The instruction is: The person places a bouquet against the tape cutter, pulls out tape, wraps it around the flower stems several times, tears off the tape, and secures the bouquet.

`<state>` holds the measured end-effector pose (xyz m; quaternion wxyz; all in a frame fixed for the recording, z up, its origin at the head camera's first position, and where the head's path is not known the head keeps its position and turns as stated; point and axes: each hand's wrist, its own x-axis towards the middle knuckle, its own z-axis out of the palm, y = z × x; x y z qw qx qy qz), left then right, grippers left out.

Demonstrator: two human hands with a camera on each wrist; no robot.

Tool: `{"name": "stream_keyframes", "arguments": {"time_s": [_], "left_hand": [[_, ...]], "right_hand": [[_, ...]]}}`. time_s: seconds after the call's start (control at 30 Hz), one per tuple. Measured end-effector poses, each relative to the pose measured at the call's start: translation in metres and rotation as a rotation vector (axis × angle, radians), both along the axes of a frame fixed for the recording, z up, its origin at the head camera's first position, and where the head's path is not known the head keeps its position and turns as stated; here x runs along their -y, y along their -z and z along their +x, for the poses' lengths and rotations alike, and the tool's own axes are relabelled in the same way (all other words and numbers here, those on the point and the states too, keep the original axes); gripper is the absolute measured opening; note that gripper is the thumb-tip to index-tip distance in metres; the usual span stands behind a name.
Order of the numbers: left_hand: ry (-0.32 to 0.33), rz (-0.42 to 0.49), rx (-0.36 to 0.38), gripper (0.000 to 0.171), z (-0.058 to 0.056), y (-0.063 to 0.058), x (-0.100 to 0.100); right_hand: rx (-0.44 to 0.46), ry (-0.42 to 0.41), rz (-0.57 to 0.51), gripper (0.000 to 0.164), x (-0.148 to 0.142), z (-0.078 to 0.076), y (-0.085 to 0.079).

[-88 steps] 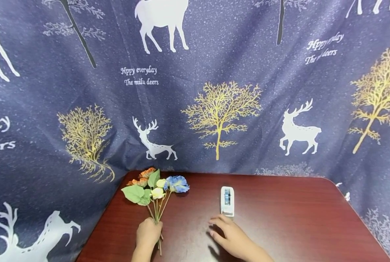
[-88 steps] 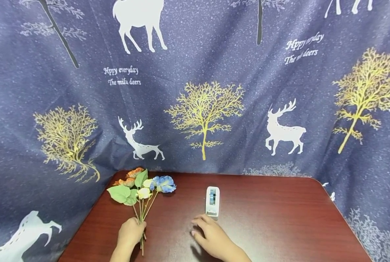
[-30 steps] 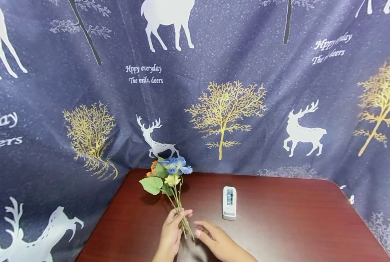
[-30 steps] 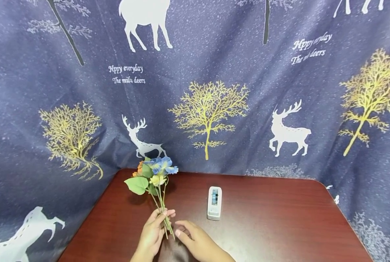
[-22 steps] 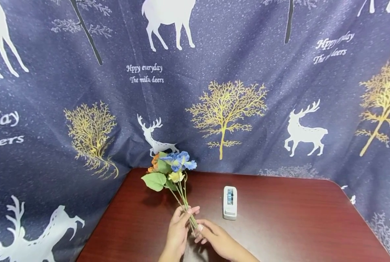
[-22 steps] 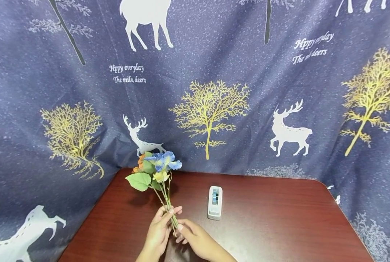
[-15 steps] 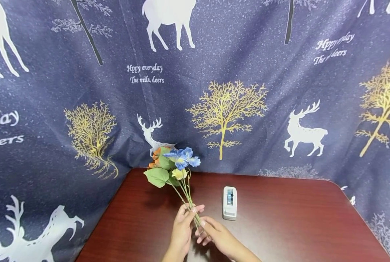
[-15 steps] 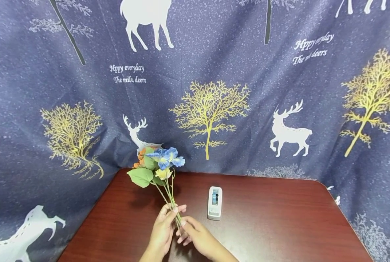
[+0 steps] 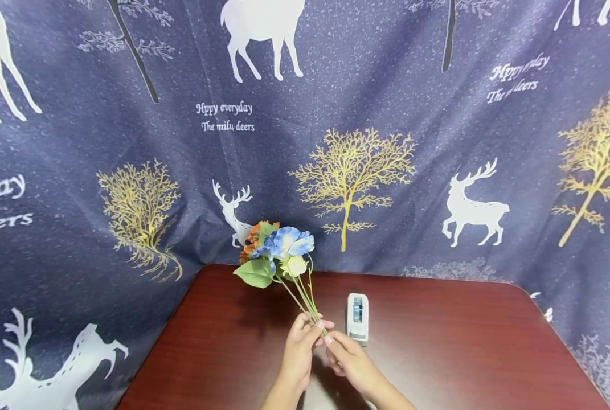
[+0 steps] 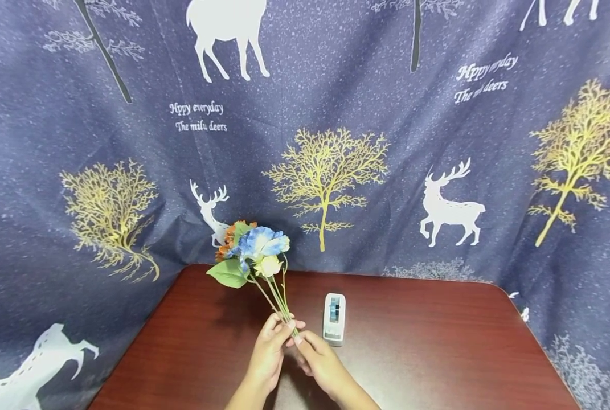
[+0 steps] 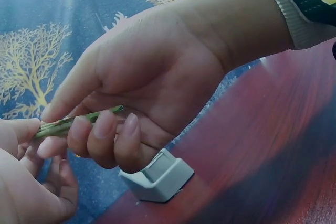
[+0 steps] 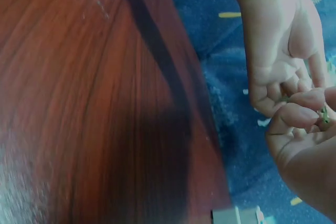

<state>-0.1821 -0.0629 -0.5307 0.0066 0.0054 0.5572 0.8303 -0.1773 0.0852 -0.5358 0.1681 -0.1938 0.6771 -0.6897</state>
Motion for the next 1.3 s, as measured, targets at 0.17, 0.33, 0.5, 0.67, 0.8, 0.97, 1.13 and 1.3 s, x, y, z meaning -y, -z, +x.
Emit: {"name": "stream_keyframes", "arguments": {"time_s": [0.17,0.33,0.5,0.67,0.8,0.97,1.13,1.3], "left_hand": [[0.018,-0.021,-0.012,0.029,-0.003,-0.001,-0.003],[0.062,-0.027,-0.014,0.019,-0.006,-0.003,-0.004],[0.148,-0.024,-0.024,0.019,-0.01,-0.005,-0.005],[0.238,-0.026,-0.004,0.037,-0.017,-0.006,-0.004],[0.271,-0.052,-0.001,0.041,-0.024,-0.007,-0.003],[0.282,-0.079,-0.014,0.042,-0.029,-0.008,-0.003],[0.298,-0.065,-0.003,0.047,-0.031,-0.004,-0.003],[0.258,-0.032,-0.019,0.048,-0.029,-0.002,-0.002]], "right_hand": [[-0.045,-0.01,-0.026,0.041,-0.009,-0.003,0.003],[-0.111,-0.063,-0.069,0.034,-0.022,-0.006,0.004],[-0.12,-0.068,-0.079,0.033,-0.036,-0.008,0.003],[-0.159,-0.096,-0.059,0.028,-0.05,-0.014,-0.002],[-0.202,-0.127,-0.004,0.025,-0.065,-0.019,-0.009],[-0.178,-0.176,0.064,0.026,-0.079,-0.024,-0.018],[-0.145,-0.2,0.095,0.028,-0.086,-0.027,-0.017],[-0.185,-0.129,0.11,0.028,-0.084,-0.028,-0.014]]}}
